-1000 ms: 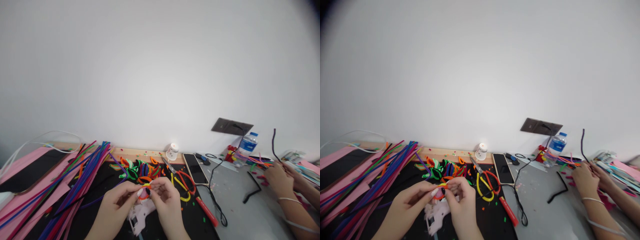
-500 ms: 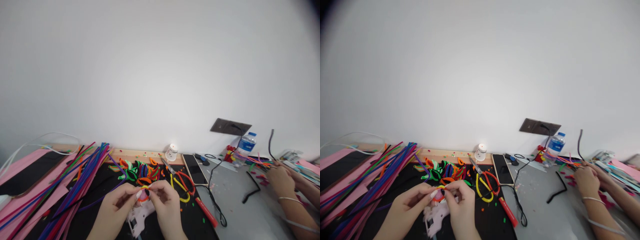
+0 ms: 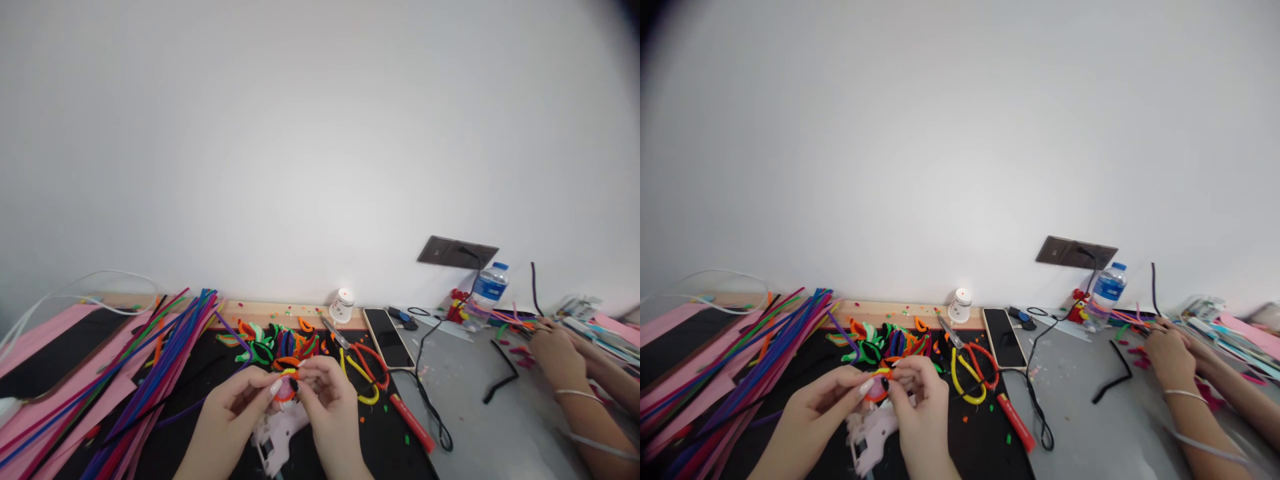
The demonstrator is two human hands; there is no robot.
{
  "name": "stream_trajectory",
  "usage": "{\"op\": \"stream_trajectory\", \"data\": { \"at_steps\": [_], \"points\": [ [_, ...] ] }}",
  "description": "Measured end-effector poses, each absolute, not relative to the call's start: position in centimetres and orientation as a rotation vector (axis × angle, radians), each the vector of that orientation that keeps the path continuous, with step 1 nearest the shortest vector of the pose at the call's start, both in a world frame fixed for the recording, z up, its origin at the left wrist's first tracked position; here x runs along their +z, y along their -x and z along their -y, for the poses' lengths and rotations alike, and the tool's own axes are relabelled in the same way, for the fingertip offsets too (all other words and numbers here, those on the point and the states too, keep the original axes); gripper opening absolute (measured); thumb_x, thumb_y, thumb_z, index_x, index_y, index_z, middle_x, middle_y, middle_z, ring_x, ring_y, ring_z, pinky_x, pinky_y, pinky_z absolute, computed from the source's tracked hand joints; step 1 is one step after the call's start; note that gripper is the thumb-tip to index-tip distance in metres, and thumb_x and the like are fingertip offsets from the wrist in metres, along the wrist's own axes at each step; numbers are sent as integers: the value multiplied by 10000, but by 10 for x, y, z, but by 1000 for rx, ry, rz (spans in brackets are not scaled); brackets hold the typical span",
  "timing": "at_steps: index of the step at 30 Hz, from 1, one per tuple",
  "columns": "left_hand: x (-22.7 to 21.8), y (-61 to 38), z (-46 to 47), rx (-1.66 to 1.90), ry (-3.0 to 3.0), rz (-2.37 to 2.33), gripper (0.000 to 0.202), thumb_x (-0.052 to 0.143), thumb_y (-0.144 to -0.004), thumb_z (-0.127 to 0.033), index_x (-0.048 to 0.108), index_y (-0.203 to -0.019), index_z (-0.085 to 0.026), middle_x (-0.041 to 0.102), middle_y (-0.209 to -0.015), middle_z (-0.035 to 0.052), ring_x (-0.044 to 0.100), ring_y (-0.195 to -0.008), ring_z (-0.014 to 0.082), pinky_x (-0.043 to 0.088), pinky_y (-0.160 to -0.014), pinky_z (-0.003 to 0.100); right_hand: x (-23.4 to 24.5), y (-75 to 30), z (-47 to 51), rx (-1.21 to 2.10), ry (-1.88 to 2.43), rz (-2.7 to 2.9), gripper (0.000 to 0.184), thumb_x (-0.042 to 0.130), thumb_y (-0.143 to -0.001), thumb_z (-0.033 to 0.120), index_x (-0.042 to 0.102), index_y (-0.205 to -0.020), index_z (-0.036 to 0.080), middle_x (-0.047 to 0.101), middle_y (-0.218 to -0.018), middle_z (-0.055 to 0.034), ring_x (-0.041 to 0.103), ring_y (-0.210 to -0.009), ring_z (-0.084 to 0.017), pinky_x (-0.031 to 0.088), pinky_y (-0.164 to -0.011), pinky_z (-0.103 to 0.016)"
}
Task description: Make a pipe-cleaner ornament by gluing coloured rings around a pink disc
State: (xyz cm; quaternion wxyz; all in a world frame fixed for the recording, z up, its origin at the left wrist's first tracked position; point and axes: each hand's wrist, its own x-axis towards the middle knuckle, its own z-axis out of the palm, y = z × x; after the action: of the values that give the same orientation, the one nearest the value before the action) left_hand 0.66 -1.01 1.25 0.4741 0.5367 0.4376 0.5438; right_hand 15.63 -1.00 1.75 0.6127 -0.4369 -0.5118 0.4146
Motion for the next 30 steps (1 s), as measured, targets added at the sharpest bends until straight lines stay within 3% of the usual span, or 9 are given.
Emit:
{"op": "stream_trajectory", "data": {
  "at_steps": [30],
  "points": [
    [13, -4, 10, 1345, -1383, -1083, 170, 705, -731, -352, 755, -686, -196, 677, -629, 16, 648, -594, 190, 533, -553, 230, 18, -152, 8, 1040, 995, 1097, 92, 659, -642, 95, 697, -674, 172, 658, -601, -8, 595, -551, -156, 456, -542, -238]
  ]
}}
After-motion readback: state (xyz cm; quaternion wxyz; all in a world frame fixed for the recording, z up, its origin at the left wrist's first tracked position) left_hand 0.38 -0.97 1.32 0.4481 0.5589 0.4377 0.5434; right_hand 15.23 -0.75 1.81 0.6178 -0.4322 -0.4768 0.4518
